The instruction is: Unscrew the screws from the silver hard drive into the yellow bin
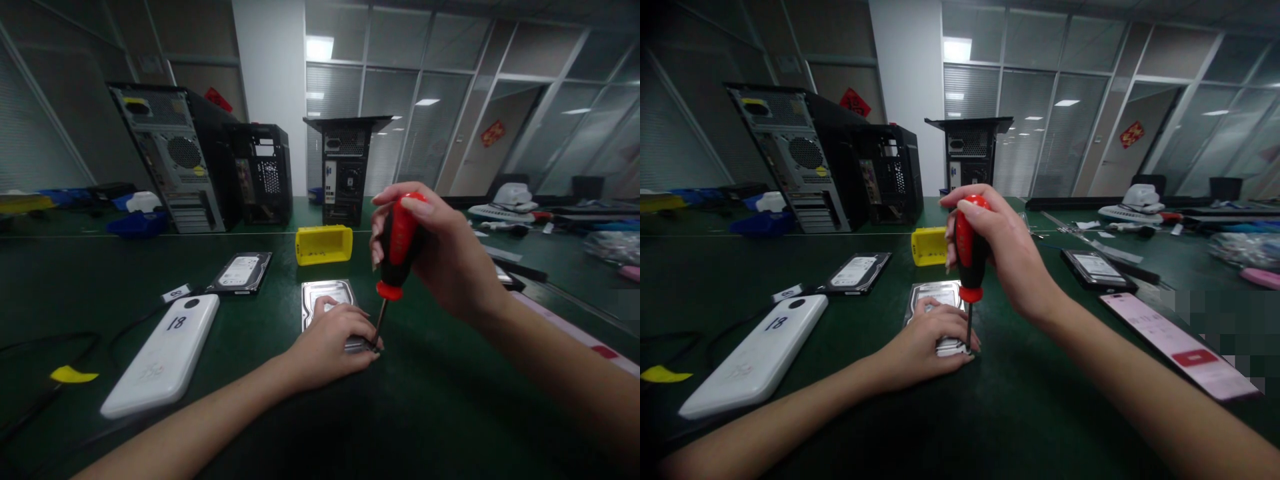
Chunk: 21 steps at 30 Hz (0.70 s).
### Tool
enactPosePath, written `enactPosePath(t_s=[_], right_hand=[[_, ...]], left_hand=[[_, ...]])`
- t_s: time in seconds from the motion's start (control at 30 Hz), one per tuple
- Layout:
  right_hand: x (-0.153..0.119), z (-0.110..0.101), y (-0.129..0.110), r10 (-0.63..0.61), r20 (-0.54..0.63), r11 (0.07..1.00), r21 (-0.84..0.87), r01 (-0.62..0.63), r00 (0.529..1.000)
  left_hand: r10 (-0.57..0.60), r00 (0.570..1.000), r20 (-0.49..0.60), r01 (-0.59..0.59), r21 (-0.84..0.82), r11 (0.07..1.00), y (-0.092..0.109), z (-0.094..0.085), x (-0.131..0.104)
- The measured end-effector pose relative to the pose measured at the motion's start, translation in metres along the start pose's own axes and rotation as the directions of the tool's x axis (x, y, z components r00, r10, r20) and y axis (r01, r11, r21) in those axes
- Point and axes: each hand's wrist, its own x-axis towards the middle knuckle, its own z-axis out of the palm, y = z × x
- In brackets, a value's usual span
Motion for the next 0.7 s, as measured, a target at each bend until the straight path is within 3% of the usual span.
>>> enactPosePath(t_s=[0.17, 0.5, 0.7], right_hand=[[0.0, -0.0012, 0.0011, -0.024, -0.024, 1.0, -0.013, 0.024, 0.999], [-0.0031, 0.0021, 0.0007, -0.007, 0.042, 1.0, -0.005, 0.007, 0.999], [-0.0033, 0.0019, -0.0014, 0.029, 0.028, 0.997, 0.073, -0.031, 0.999]], left_hand=[[0.019, 1.0, -0.01, -0.019, 0.005, 1.0, -0.0025, 0.0021, -0.0005], [0.009, 1.0, -0.011, -0.009, 0.008, 1.0, -0.0006, 0.0001, 0.0011], [-0.003, 1.0, 0.001, 0.003, 0.001, 1.0, 0.0014, -0.0008, 0.0002]])
